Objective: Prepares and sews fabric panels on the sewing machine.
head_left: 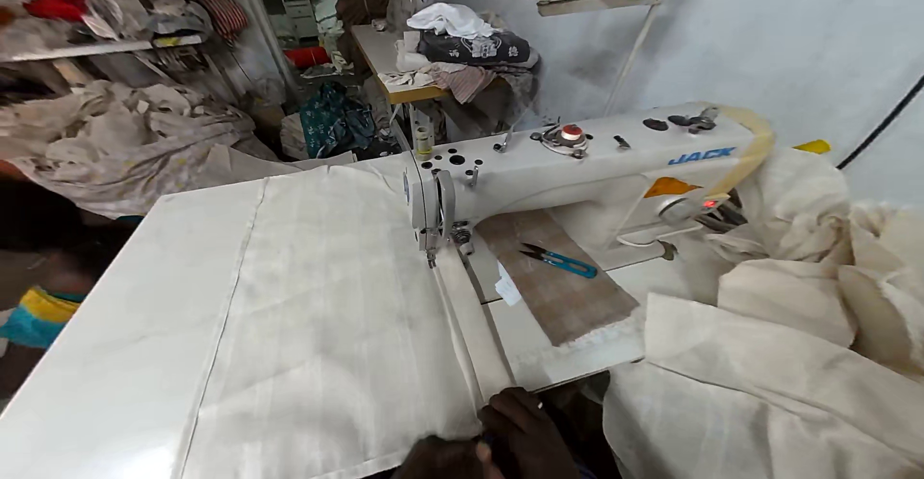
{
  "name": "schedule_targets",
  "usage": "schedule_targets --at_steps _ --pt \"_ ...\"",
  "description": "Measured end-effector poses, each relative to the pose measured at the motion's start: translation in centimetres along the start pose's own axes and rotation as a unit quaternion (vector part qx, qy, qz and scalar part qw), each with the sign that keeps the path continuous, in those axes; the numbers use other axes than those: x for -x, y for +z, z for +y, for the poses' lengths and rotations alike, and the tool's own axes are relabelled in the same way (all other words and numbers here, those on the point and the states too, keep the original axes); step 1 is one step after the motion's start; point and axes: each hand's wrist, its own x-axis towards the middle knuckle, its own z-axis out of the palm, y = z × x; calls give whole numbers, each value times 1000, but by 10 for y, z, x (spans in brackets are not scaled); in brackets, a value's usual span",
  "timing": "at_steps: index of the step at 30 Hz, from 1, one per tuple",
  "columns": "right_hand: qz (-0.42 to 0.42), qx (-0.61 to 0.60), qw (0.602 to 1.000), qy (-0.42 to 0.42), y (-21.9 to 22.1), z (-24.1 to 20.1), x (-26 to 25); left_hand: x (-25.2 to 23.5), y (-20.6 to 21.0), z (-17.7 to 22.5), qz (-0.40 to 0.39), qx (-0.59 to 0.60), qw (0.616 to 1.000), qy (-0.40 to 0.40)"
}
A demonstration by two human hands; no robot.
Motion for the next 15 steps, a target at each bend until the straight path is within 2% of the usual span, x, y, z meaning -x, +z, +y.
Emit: schedule_targets --at_steps 2,3,5,6,7,10,11,13,15 --pt "-14 29 999 -24 0 2 -3 -21 -15 14 128 -121 982 71" --pt "-21 44 998 -34 -1 1 -6 -43 -24 15 203 -199 952 111" --pt "-30 63 996 -47 -2 1 -10 -96 -38 0 325 -340 862 189" --pt "-32 68 996 -48 -1 2 -10 -115 -40 -10 361 -403 813 215" --pt "-31 71 996 -50 -1 2 -10 -122 -36 -14 362 -456 784 215" --pt "-29 71 996 -44 -4 3 -8 -87 -1 -15 248 -546 774 203" --pt "-31 69 996 -40 -6 2 -10 -68 5 -18 212 -559 770 224" --pt "-41 63 996 -41 -9 1 -12 -34 3 -23 149 -511 809 251" --pt "-54 63 995 -47 -8 2 -12 -21 -9 -23 136 -419 857 267"
